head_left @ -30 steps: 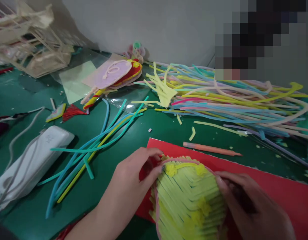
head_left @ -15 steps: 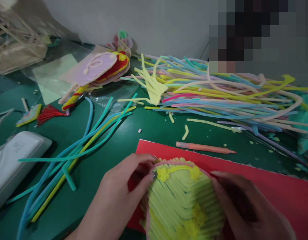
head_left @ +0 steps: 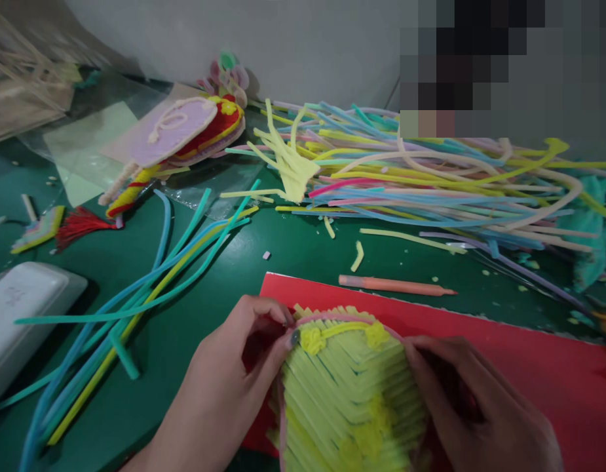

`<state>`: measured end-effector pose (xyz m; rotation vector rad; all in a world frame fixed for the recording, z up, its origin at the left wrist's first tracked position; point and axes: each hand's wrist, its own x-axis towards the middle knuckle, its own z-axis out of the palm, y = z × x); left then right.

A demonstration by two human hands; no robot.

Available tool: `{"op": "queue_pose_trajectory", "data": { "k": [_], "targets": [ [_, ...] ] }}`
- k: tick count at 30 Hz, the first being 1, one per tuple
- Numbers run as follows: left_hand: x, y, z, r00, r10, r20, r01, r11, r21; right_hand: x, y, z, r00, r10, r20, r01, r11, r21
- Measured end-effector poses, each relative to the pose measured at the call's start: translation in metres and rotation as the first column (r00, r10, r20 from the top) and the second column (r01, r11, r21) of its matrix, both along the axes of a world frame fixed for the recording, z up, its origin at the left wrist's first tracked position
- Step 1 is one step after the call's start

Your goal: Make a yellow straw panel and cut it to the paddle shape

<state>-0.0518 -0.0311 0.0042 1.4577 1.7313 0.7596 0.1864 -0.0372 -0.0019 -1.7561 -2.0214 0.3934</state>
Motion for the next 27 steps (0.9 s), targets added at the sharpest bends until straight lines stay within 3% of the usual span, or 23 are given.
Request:
{"op": "queue_pose_trajectory", "data": {
  "k": [27],
  "targets": [
    [0.0016, 0.0093, 0.0014, 0.992, 0.002, 0.126, 0.002, 0.999, -0.034, -0.0028, 0.0005, -0.0022, 0.998, 0.067, 0.018, -0.068, 0.996, 0.052]
  ]
}}
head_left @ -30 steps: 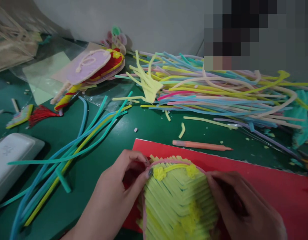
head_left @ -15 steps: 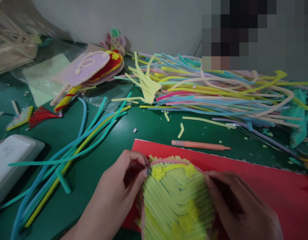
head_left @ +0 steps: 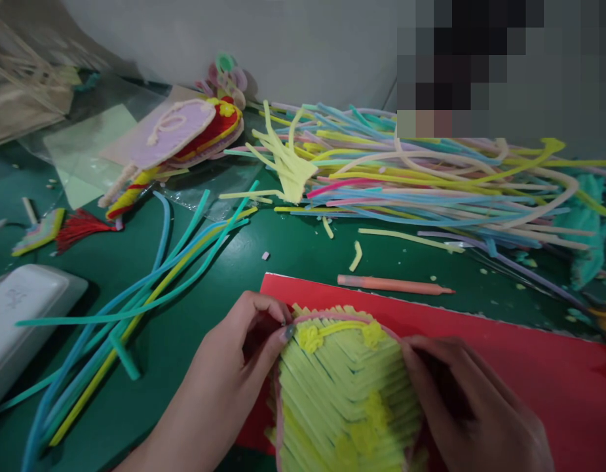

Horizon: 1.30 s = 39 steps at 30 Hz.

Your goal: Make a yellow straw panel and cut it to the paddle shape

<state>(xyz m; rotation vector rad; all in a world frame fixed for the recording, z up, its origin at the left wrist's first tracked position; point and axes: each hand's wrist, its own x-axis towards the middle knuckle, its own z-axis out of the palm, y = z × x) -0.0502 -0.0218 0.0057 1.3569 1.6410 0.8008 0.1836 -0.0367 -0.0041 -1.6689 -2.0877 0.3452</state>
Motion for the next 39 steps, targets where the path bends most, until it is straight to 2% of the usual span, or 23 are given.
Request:
{"op": "queue_pose_trajectory", "data": {
  "k": [8, 11, 15, 18, 19, 21, 23, 24, 25, 27, 29, 31, 34, 37, 39],
  "targets": [
    [0.002, 0.0, 0.004, 0.999, 0.031, -0.022, -0.032, 0.998, -0.057, 0.001, 0.002, 0.0, 0.999, 0.037, 0.026, -0.037, 0.999, 0.004],
    [0.002, -0.004, 0.001, 0.99, 0.005, -0.141, -0.005, 1.0, -0.005, 0.001, 0.002, 0.001, 0.999, 0.031, 0.018, -0.031, 0.999, 0.01],
    [0.002, -0.016, 0.005, 0.926, -0.045, -0.376, 0.125, 0.974, 0.191, 0.002, 0.001, 0.002, 0.999, 0.03, 0.037, -0.03, 1.0, 0.002],
    [0.005, -0.024, 0.012, 0.854, -0.185, -0.486, 0.356, 0.89, 0.285, 0.003, 0.0, 0.001, 0.999, 0.024, 0.04, -0.023, 1.0, -0.014],
    [0.006, -0.026, 0.013, 0.814, -0.25, -0.524, 0.448, 0.845, 0.293, 0.003, 0.0, 0.001, 0.999, 0.023, 0.041, -0.022, 1.0, -0.021],
    [0.01, -0.028, 0.01, 0.691, -0.362, -0.625, 0.638, 0.712, 0.293, 0.004, 0.0, 0.0, 0.999, 0.023, 0.044, -0.022, 0.999, -0.028],
    [0.014, -0.028, 0.002, 0.555, -0.393, -0.734, 0.774, 0.568, 0.281, 0.005, 0.0, -0.001, 0.998, 0.02, 0.053, -0.018, 0.999, -0.03],
    [0.016, -0.028, -0.002, 0.51, -0.378, -0.773, 0.809, 0.516, 0.282, 0.005, -0.001, -0.002, 0.998, 0.014, 0.059, -0.013, 1.0, -0.025],
    [0.017, -0.027, -0.007, 0.49, -0.353, -0.797, 0.821, 0.493, 0.287, 0.006, -0.001, -0.002, 0.998, 0.01, 0.067, -0.009, 1.0, -0.019],
    [0.019, -0.026, -0.014, 0.488, -0.328, -0.809, 0.816, 0.5, 0.29, 0.006, -0.002, -0.003, 0.997, -0.001, 0.071, 0.002, 1.0, -0.007],
    [0.019, -0.024, -0.015, 0.461, -0.378, -0.803, 0.832, 0.498, 0.244, 0.005, -0.002, -0.003, 0.999, -0.003, 0.043, 0.003, 1.0, -0.007],
    [0.019, -0.023, -0.01, 0.433, -0.452, -0.78, 0.849, 0.495, 0.184, 0.004, -0.001, -0.003, 1.0, -0.003, -0.002, 0.003, 1.0, -0.021],
    [0.019, -0.023, 0.0, 0.42, -0.536, -0.732, 0.843, 0.529, 0.097, 0.002, 0.002, -0.004, 0.998, -0.013, -0.057, 0.012, 1.0, -0.012],
    [0.019, -0.024, 0.004, 0.428, -0.577, -0.696, 0.836, 0.545, 0.063, 0.002, 0.004, -0.003, 0.981, -0.126, -0.144, 0.119, 0.991, -0.06],
    [0.019, -0.025, 0.003, 0.437, -0.585, -0.683, 0.834, 0.549, 0.064, 0.003, 0.006, -0.002, 0.927, -0.253, -0.278, 0.214, 0.963, -0.16]
  ]
}}
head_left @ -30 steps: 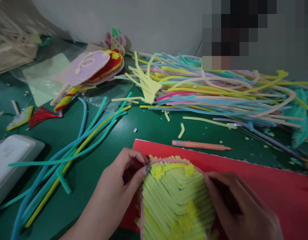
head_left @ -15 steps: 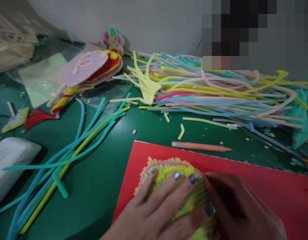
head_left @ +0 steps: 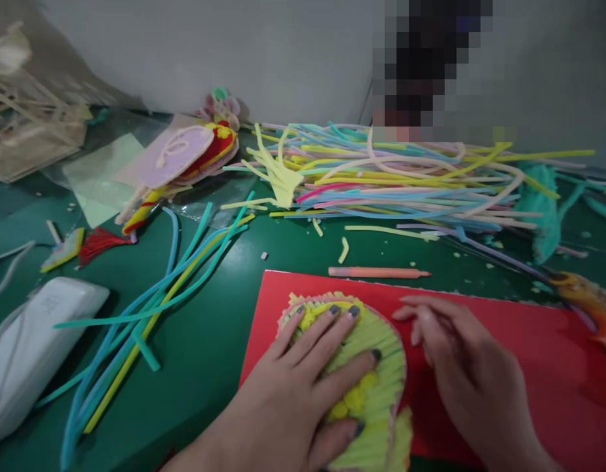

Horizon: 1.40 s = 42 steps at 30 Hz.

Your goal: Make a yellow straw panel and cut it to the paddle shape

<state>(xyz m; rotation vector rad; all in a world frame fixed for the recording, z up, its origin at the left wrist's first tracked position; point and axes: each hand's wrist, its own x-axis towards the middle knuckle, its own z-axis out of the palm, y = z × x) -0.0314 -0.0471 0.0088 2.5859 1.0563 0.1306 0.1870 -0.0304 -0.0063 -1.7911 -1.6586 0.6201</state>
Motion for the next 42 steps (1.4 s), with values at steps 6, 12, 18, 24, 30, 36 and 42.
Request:
{"op": "queue_pose_trajectory", "data": {
  "k": [6, 12, 18, 24, 30, 36, 42],
  "targets": [
    [0.0, -0.001, -0.002, 1.0, 0.006, -0.026, -0.006, 1.0, -0.005, 0.001, 0.006, 0.006, 0.968, 0.037, -0.249, -0.052, 0.997, -0.055],
    [0.002, 0.002, 0.0, 0.998, -0.005, -0.067, 0.006, 1.0, 0.019, 0.0, 0.002, 0.009, 0.975, 0.169, -0.146, -0.164, 0.985, 0.045],
    [0.004, 0.002, 0.001, 0.994, -0.001, -0.113, 0.003, 1.0, 0.018, 0.0, 0.004, 0.013, 0.989, 0.141, -0.033, -0.14, 0.989, 0.042],
    [0.007, 0.003, 0.005, 0.992, 0.005, -0.128, -0.004, 1.0, 0.005, 0.005, -0.005, 0.034, 0.957, 0.193, 0.217, -0.178, 0.98, -0.085],
    [0.008, 0.002, 0.005, 0.994, 0.008, -0.105, -0.006, 1.0, 0.019, 0.007, -0.043, 0.024, 0.835, 0.289, 0.468, -0.336, 0.942, 0.017],
    [0.01, 0.001, 0.004, 0.995, 0.02, -0.094, -0.019, 1.0, 0.01, 0.002, -0.076, 0.005, 0.715, 0.248, 0.653, -0.424, 0.897, 0.123],
    [0.01, 0.001, 0.002, 0.998, 0.026, -0.064, -0.023, 0.999, 0.047, -0.003, -0.089, 0.002, 0.779, 0.205, 0.593, -0.398, 0.892, 0.215]
  ]
}}
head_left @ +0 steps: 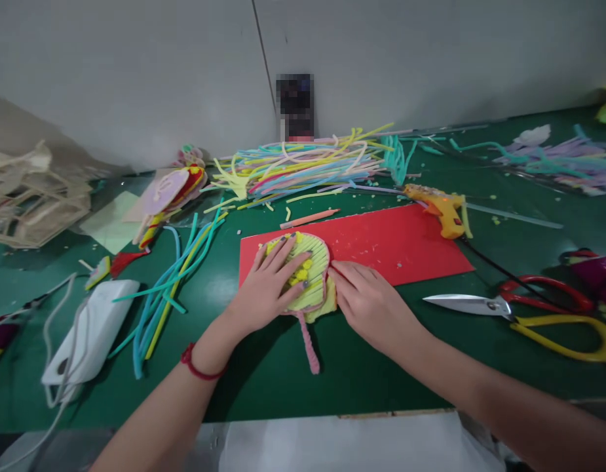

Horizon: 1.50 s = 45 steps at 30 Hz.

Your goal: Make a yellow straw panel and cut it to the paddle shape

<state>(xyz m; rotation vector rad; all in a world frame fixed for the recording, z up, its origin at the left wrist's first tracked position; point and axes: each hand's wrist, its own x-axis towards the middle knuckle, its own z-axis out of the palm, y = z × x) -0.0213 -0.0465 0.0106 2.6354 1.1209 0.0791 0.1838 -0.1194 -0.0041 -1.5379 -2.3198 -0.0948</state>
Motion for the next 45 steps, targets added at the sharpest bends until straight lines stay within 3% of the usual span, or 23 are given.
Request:
{"op": "queue_pose_trajectory", "data": {
  "k": [5, 11, 14, 17, 19, 22, 24, 26, 29, 32, 37, 40, 45],
  "targets": [
    [0.0, -0.001, -0.001, 1.0, -0.009, 0.013, 0.009, 1.0, 0.006, 0.005, 0.003, 0.003, 0.97, -0.123, -0.211, 0.119, 0.992, -0.033],
    [-0.002, -0.001, -0.007, 0.999, -0.008, 0.053, 0.006, 0.999, 0.038, -0.007, -0.01, 0.007, 0.977, -0.021, -0.214, 0.008, 0.998, -0.061],
    [-0.003, -0.001, -0.009, 0.996, -0.007, 0.094, 0.005, 1.0, 0.016, -0.009, -0.019, 0.007, 0.94, -0.142, -0.31, 0.128, 0.99, -0.065],
    [-0.005, -0.001, -0.006, 0.975, 0.014, 0.223, 0.0, 0.998, -0.06, -0.009, -0.024, 0.005, 0.799, -0.351, -0.488, 0.261, 0.934, -0.245],
    [-0.007, 0.003, -0.003, 0.91, 0.1, 0.402, -0.057, 0.992, -0.117, -0.011, -0.024, 0.003, 0.677, -0.461, -0.574, 0.229, 0.873, -0.431],
    [-0.015, 0.013, 0.002, 0.69, 0.317, 0.651, -0.245, 0.948, -0.202, -0.016, -0.022, 0.001, 0.535, -0.54, -0.65, 0.11, 0.807, -0.581],
    [-0.021, 0.022, 0.003, 0.54, 0.445, 0.714, -0.368, 0.888, -0.275, -0.019, -0.02, 0.002, 0.481, -0.571, -0.665, 0.076, 0.783, -0.617],
    [-0.028, 0.029, 0.002, 0.447, 0.555, 0.702, -0.464, 0.814, -0.348, -0.022, -0.018, 0.004, 0.441, -0.602, -0.666, 0.072, 0.763, -0.642],
    [-0.034, 0.033, -0.004, 0.416, 0.655, 0.63, -0.554, 0.732, -0.396, -0.026, -0.015, 0.008, 0.365, -0.626, -0.689, 0.055, 0.753, -0.655],
    [-0.035, 0.031, -0.01, 0.444, 0.673, 0.592, -0.566, 0.723, -0.397, -0.029, -0.013, 0.01, 0.306, -0.638, -0.707, 0.031, 0.748, -0.662],
    [-0.033, 0.028, -0.012, 0.439, 0.694, 0.57, -0.528, 0.713, -0.462, -0.03, -0.011, 0.007, 0.341, -0.642, -0.686, 0.063, 0.744, -0.665],
    [-0.032, 0.03, -0.011, 0.393, 0.733, 0.555, -0.486, 0.678, -0.552, -0.03, -0.009, 0.007, 0.317, -0.653, -0.688, 0.037, 0.733, -0.68],
    [-0.029, 0.032, -0.006, 0.274, 0.809, 0.52, -0.394, 0.588, -0.707, -0.034, -0.007, 0.009, 0.202, -0.67, -0.714, 0.028, 0.733, -0.68]
  ]
}}
